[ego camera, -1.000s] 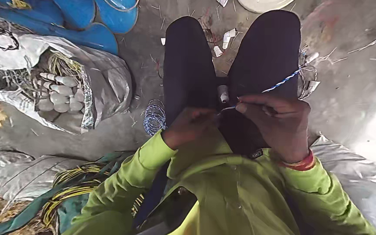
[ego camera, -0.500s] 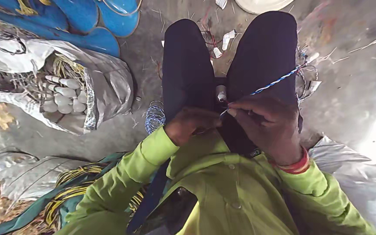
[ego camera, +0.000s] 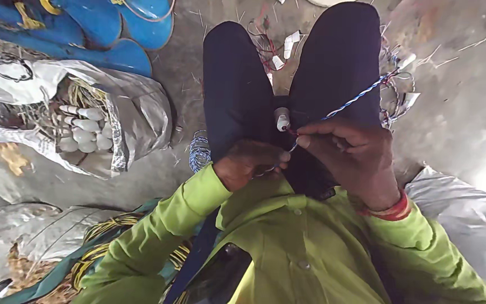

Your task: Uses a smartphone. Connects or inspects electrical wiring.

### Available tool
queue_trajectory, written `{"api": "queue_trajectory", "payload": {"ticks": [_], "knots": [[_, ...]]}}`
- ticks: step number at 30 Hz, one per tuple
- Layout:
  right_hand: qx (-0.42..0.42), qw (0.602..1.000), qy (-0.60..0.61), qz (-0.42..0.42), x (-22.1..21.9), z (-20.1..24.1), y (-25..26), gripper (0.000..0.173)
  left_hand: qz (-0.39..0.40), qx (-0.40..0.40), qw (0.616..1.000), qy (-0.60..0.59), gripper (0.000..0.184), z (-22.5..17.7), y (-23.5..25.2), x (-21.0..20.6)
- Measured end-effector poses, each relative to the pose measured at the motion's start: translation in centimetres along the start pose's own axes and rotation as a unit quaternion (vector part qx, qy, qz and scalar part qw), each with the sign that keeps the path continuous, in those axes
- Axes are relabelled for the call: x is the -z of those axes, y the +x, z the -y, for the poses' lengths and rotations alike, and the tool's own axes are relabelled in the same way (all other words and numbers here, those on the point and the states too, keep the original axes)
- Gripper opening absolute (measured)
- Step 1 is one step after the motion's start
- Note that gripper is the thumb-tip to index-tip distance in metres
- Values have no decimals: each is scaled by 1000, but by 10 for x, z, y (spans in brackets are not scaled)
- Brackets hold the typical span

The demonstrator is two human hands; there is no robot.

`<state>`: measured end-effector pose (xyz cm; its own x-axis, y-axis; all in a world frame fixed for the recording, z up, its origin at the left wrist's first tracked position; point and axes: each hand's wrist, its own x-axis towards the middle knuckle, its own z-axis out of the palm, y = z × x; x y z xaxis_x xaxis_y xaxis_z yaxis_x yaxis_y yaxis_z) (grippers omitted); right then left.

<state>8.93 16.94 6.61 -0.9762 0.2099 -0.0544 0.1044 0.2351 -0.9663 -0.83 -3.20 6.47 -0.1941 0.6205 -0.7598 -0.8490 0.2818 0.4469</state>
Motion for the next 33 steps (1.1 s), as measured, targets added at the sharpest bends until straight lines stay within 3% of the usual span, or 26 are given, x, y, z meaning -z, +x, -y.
{"api": "queue_trajectory", "payload": {"ticks": [7, 11, 16, 21, 25, 30, 33], "knots": [[13, 1000, -2, -1, 0, -4, -9, 16, 0, -94, 995, 40, 8, 4, -6, 1], [7, 1000, 21, -12, -1, -3, -11, 15, 2, -80, 992, 94, 17, 0, -7, 0], [18, 997, 67, -27, -1, 0, -8, 14, 39, -72, 987, 141, 14, -2, -6, 1], [67, 997, 39, -28, -3, -3, -6, 25, 112, 3, 994, 19, 18, -10, -4, 1], [146, 986, -76, 9, 4, -5, -1, 42, 192, 7, 978, -76, 16, -10, -4, 8], [205, 973, -90, -46, 6, -18, 6, 62, 261, -2, 955, -144, 17, -12, -7, 11], [181, 979, -92, -13, 6, -24, 8, 47, 264, 0, 952, -153, 17, -13, -7, 12]]}}
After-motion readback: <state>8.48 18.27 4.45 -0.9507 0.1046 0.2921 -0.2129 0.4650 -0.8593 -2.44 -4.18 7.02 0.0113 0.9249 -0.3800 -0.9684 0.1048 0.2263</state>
